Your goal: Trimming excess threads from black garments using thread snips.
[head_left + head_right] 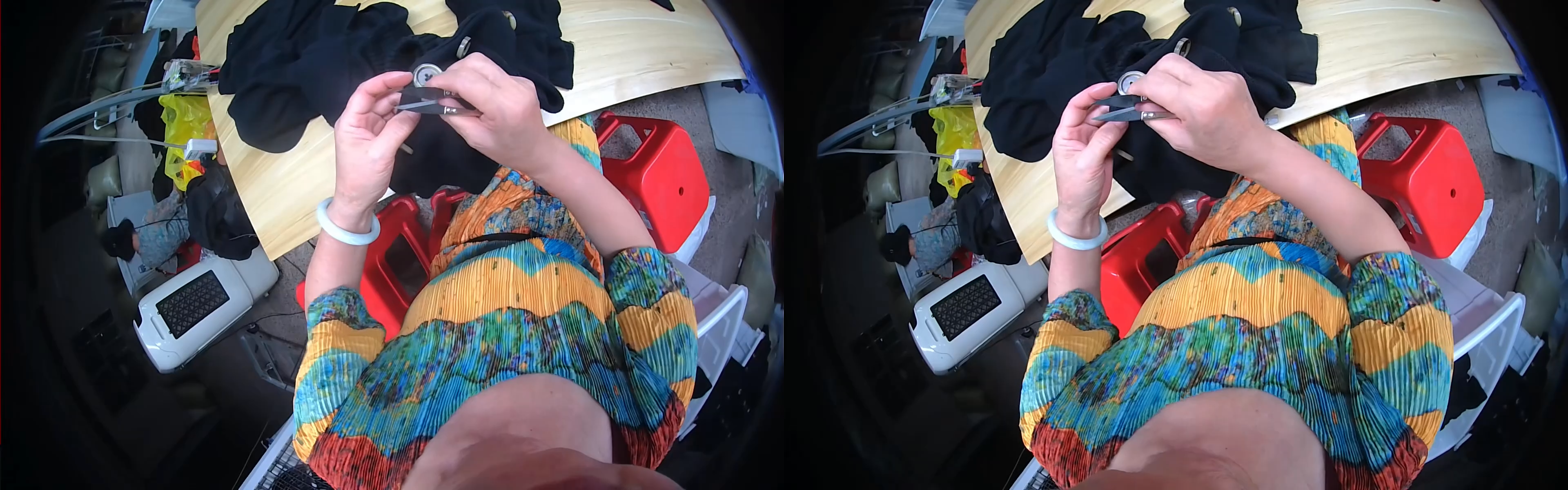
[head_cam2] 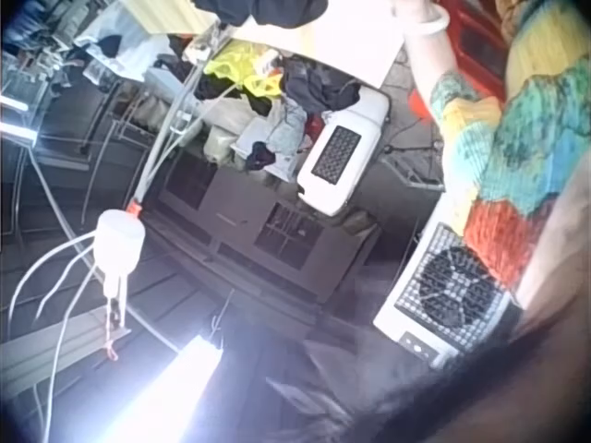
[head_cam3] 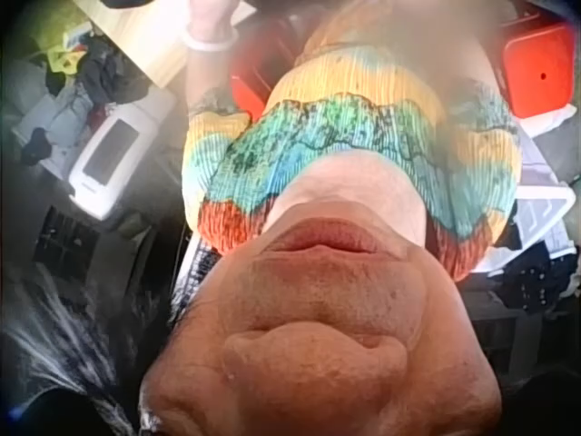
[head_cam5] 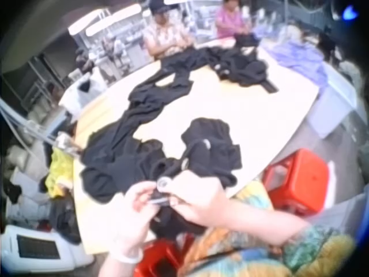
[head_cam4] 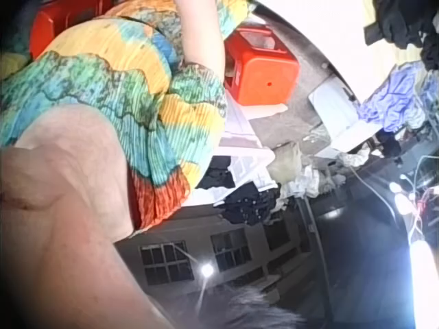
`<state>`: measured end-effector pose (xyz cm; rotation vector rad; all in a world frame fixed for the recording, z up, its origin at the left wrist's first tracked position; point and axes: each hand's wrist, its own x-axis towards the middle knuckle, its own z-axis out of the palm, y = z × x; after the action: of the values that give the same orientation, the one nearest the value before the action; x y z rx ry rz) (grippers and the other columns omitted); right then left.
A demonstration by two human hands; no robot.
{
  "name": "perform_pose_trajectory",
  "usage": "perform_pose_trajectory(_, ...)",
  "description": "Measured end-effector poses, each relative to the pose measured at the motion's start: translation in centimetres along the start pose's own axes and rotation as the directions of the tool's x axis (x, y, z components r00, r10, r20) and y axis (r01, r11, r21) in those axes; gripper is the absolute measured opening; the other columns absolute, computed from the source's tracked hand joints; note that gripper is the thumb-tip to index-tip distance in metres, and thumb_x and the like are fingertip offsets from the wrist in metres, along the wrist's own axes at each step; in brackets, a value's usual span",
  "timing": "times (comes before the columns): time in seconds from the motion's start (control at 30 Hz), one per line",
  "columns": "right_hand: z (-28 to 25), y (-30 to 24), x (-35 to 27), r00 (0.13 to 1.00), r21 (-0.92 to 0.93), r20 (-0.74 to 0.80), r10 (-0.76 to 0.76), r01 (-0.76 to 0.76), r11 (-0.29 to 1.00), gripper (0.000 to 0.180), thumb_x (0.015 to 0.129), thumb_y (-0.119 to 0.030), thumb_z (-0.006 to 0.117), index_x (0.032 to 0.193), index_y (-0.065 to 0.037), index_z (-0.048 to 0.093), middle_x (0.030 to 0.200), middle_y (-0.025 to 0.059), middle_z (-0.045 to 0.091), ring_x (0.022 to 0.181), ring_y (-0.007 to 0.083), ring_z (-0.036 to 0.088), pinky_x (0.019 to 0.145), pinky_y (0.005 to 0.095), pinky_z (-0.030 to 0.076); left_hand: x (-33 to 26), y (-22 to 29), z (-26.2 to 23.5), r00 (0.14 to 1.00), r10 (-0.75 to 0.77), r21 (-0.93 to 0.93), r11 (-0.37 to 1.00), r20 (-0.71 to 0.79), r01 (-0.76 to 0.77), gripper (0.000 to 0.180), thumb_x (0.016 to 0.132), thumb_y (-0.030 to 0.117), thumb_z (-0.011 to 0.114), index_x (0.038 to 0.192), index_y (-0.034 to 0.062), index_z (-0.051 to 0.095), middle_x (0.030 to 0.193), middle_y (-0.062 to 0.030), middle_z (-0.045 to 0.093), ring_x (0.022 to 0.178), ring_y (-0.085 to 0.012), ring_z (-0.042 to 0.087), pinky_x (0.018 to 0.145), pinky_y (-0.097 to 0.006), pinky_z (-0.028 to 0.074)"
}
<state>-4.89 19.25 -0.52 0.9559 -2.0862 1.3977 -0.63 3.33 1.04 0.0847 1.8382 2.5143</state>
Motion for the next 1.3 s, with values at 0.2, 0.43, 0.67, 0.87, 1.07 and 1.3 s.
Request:
perform_pose_trajectory(0.2,-1.8,-0.7,0.6,0.98,0.088,-0.014,0.198,-0.196,0.977,0.015,0.069,-0.004,0.066,0.078,0.0,0.055,0.068,0.0068,0.051,0.053,0.0139,0.051,0.048,0.0234,0.04,0.4,0.1,-1.3,0.997,-0.039,-0.019,0.999,-0.064,0.037,0.035,0.074,-0.012,0.049,0.106,0.0004,0.049,0.105,-0.0061,0.054,0.095,-0.0094,0.051,0.081,-0.021,0.042)
perform_pose_trajectory(0.43,-8.0,2.9,-1.3,0.887,-0.261,-0.052,0.459,-0.456,0.851,0.013,0.079,-0.012,0.06,0.086,-0.002,0.057,0.066,0.0027,0.053,0.057,0.0079,0.05,0.053,0.0195,0.04,0.2,0.1,-2.8,0.993,-0.113,-0.123,0.986,-0.023,0.11,0.027,0.078,-0.004,0.05,0.104,0.0009,0.052,0.096,-0.0047,0.057,0.09,-0.0078,0.052,0.078,-0.019,0.041)
perform_pose_trajectory(0.67,-6.9,0.5,-1.7,0.893,-0.144,0.062,0.447,-0.435,0.889,0.027,0.074,-0.021,0.067,0.091,-0.003,0.057,0.062,0.0016,0.055,0.054,0.0056,0.051,0.049,0.0178,0.04,0.3,-0.2,-1.5,0.973,-0.114,-0.008,0.993,-0.2,0.115,0.018,0.081,0.008,0.056,0.099,0.0024,0.056,0.09,-0.0033,0.059,0.085,-0.0087,0.052,0.079,-0.021,0.04)
perform_pose_trajectory(0.87,-1.5,-2.2,-1.0,0.938,0.066,0.16,0.307,-0.32,0.945,0.028,0.068,-0.023,0.071,0.081,-0.004,0.057,0.061,0.0047,0.056,0.051,0.0132,0.055,0.047,0.0224,0.043,0.6,-0.3,0.1,0.98,-0.065,-0.073,0.996,-0.188,0.052,0.019,0.081,0.003,0.055,0.099,-0.0005,0.053,0.085,-0.006,0.061,0.078,-0.0094,0.057,0.075,-0.02,0.044)
perform_pose_trajectory(1.07,0.9,-0.9,-2.0,0.964,-0.07,0.073,0.254,-0.249,0.966,0.017,0.072,-0.017,0.066,0.076,-0.003,0.057,0.057,0.0048,0.054,0.048,0.0144,0.054,0.044,0.0254,0.041,0.6,-1.1,0.3,0.981,-0.008,0.012,1.0,-0.194,0.01,0.018,0.08,0.001,0.055,0.098,-0.0008,0.053,0.084,-0.0063,0.061,0.079,-0.0093,0.056,0.075,-0.02,0.044)
perform_pose_trajectory(1.3,0.3,-0.6,-0.8,0.616,0.424,0.445,0.65,-0.784,0.453,0.014,0.078,-0.016,0.061,0.077,-0.002,0.06,0.058,-0.0052,0.049,0.048,0.0003,0.038,0.043,0.0176,0.03,0.0,-2.0,-0.8,0.965,0.039,0.31,0.95,-0.259,0.045,0.022,0.081,0.004,0.056,0.1,-0.0019,0.05,0.085,-0.0047,0.056,0.077,-0.0078,0.054,0.071,-0.018,0.044)
